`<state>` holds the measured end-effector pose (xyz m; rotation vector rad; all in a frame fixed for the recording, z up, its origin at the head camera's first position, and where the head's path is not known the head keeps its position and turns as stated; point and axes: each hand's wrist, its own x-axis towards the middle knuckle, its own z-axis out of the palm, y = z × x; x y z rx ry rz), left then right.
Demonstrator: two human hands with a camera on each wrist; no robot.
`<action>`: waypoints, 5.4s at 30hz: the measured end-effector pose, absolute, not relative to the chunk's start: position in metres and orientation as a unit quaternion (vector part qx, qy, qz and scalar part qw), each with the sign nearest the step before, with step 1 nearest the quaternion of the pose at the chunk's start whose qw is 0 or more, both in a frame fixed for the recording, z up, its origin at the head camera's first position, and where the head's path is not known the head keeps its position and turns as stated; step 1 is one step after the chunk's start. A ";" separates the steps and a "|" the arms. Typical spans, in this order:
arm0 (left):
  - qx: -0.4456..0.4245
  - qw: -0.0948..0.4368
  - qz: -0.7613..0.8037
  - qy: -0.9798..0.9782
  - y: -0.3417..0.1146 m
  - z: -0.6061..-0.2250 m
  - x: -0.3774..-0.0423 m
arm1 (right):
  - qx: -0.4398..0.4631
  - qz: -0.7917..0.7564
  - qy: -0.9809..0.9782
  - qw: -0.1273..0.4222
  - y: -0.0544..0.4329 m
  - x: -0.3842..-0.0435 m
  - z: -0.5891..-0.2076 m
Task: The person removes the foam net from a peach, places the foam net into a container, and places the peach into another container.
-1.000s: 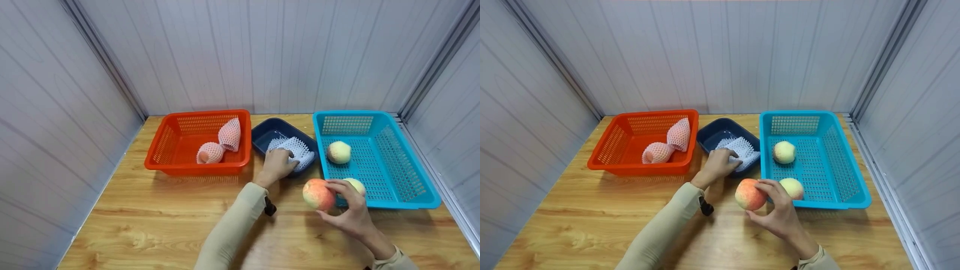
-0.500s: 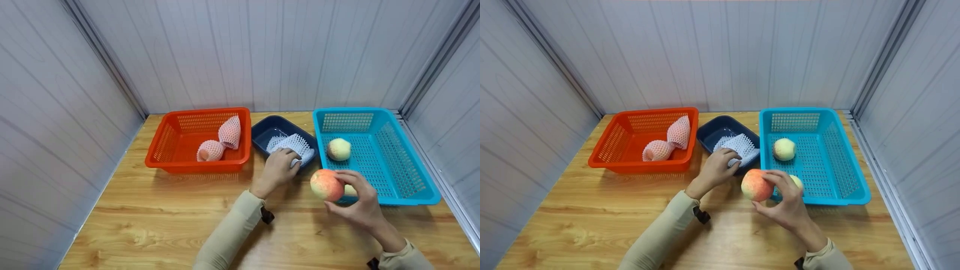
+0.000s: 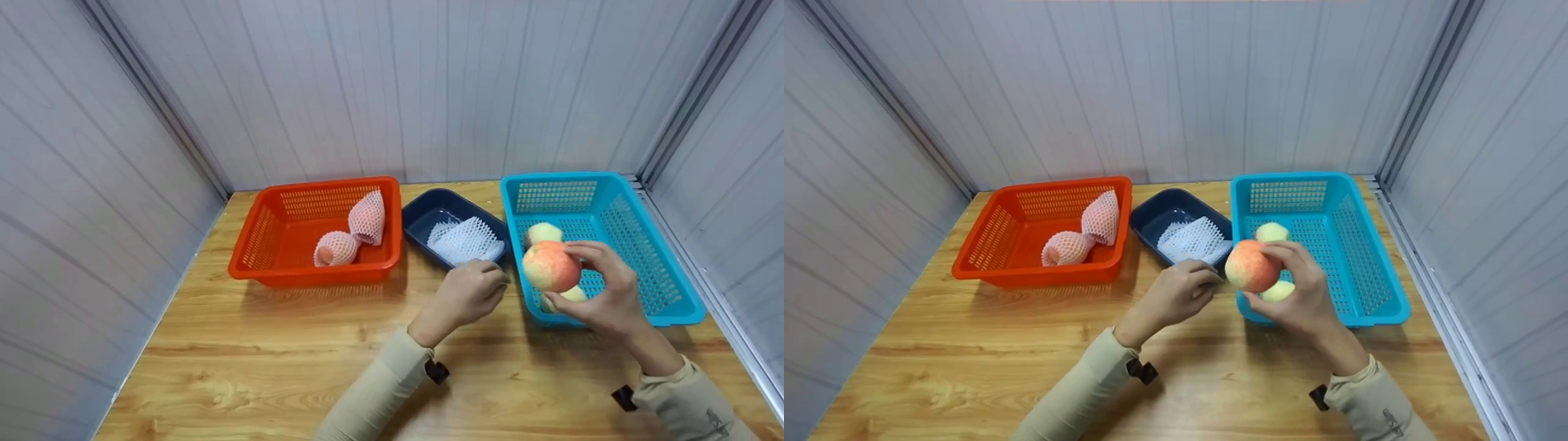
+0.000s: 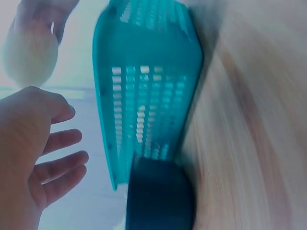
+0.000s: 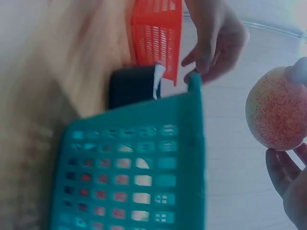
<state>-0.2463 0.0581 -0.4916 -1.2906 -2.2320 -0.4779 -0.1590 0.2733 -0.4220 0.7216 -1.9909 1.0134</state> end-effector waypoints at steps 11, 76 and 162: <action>-0.549 0.228 -0.225 -0.772 0.074 -0.489 -0.226 | 0.269 0.360 -0.819 0.358 0.303 -0.188 -0.420; -0.507 0.194 -0.124 -0.831 0.101 -0.497 -0.196 | 0.100 0.264 -0.959 0.005 0.309 -0.260 -0.483; -0.210 0.098 -0.310 -0.922 -0.151 -0.439 -0.268 | 0.330 0.319 -0.875 0.156 0.249 -0.158 -0.449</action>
